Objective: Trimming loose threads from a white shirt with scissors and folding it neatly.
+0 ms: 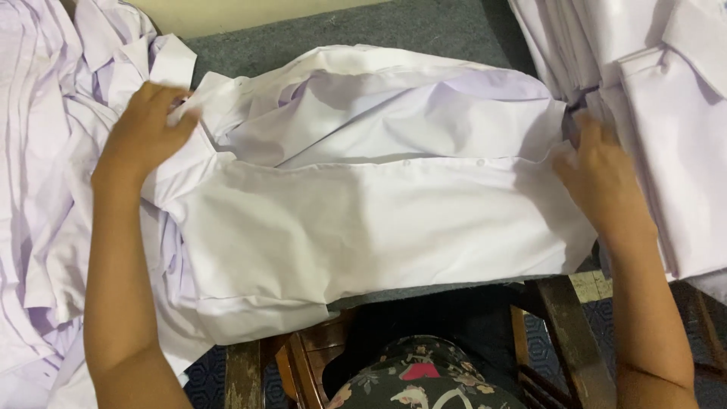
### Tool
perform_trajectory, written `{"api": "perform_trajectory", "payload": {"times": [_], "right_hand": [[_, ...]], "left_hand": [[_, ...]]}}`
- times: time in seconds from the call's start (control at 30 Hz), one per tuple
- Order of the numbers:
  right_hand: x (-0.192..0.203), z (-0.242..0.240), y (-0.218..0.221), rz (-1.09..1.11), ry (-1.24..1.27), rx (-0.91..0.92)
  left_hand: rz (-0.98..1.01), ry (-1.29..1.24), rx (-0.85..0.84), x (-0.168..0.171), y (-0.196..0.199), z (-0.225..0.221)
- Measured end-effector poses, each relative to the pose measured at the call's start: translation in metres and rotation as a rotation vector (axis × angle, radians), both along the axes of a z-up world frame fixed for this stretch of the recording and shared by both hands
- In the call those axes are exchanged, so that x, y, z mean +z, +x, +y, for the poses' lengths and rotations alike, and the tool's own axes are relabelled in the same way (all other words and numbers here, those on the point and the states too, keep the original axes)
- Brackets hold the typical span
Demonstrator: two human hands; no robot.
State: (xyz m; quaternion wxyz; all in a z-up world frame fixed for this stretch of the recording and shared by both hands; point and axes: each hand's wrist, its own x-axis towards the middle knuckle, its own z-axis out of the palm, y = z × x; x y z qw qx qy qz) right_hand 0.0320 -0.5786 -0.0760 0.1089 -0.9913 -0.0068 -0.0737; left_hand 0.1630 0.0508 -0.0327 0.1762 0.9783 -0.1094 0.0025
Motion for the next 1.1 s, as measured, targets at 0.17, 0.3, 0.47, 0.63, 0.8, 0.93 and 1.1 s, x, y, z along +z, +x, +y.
{"api": "perform_trajectory", "payload": {"times": [0.17,0.3,0.47,0.63,0.8,0.93,1.1], "right_hand": [[0.069,0.055,0.057,-0.175,0.114,0.352],[0.05,0.053,0.144,0.091,0.453,0.3],[-0.005,0.042,0.226,0.314,0.208,0.399],[0.031,0.077,0.205,0.827,0.195,0.306],[0.018,0.063,0.205,0.423,0.29,0.249],[0.007,0.036,0.213,-0.024,0.384,0.367],[0.012,0.035,0.223,-0.388,0.568,0.465]], "left_hand": [[0.388,0.084,0.205,-0.01,0.063,-0.021],[0.677,0.17,0.395,0.016,0.07,-0.045],[0.414,0.094,0.285,-0.029,0.091,-0.012],[0.12,-0.149,0.214,-0.035,0.085,0.001],[-0.378,-0.533,0.076,-0.032,0.075,0.012],[-0.376,-0.602,0.196,-0.01,0.054,0.005],[-0.745,-0.59,-0.004,-0.021,0.055,0.014]]}}
